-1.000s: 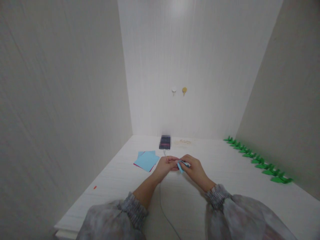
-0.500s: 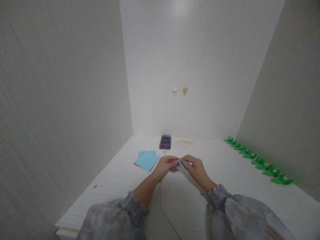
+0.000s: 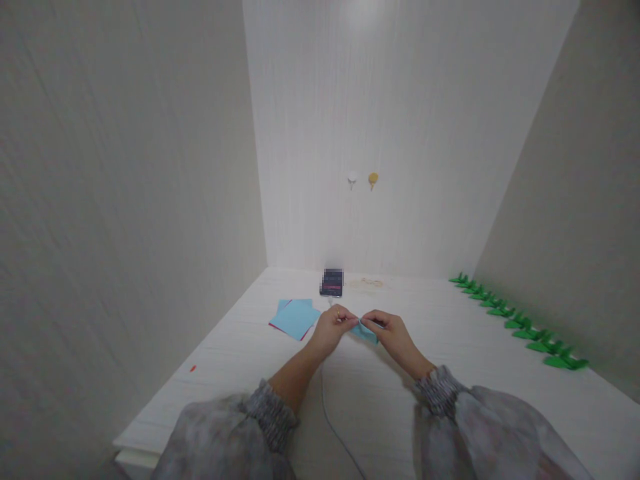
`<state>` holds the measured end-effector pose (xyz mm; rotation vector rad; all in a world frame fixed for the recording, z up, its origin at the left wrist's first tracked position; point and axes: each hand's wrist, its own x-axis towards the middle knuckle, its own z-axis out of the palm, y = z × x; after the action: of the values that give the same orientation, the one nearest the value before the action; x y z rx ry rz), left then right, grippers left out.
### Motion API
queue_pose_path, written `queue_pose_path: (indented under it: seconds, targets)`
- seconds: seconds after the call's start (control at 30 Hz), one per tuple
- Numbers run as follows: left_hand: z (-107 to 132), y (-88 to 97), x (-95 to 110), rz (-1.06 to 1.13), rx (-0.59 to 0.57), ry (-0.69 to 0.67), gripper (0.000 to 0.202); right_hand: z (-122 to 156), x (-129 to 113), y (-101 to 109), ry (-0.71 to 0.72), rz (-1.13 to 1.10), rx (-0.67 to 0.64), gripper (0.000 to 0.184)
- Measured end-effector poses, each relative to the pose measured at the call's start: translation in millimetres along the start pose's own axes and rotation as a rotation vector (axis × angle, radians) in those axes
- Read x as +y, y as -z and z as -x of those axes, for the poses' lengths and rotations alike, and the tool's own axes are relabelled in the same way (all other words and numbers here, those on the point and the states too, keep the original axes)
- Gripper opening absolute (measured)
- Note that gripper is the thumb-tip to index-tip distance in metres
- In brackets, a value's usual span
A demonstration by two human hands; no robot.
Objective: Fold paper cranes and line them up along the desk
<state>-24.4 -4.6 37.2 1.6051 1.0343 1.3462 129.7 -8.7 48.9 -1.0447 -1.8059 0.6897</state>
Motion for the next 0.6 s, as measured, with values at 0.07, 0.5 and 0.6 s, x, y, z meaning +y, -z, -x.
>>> queue_pose_path:
  seconds: [0.07, 0.5, 0.6]
  targets:
    - [0.4, 0.1, -0.4, 0.014, -0.010, -0.001, 0.012, -0.3, -0.2, -0.1, -0.018, -0.021, -0.010, 0.020]
    - [2.5, 1.7, 1.9, 0.013, -0.022, -0.033, 0.012, 1.0, -1.8, -0.3, -0.082, -0.113, -0.076, 0.020]
    - [2.7, 2.3, -0.4, -0.070, -0.012, -0.097, 0.011, 0.8, -2.5, -0.4, -0.083, -0.102, -0.087, 0.020]
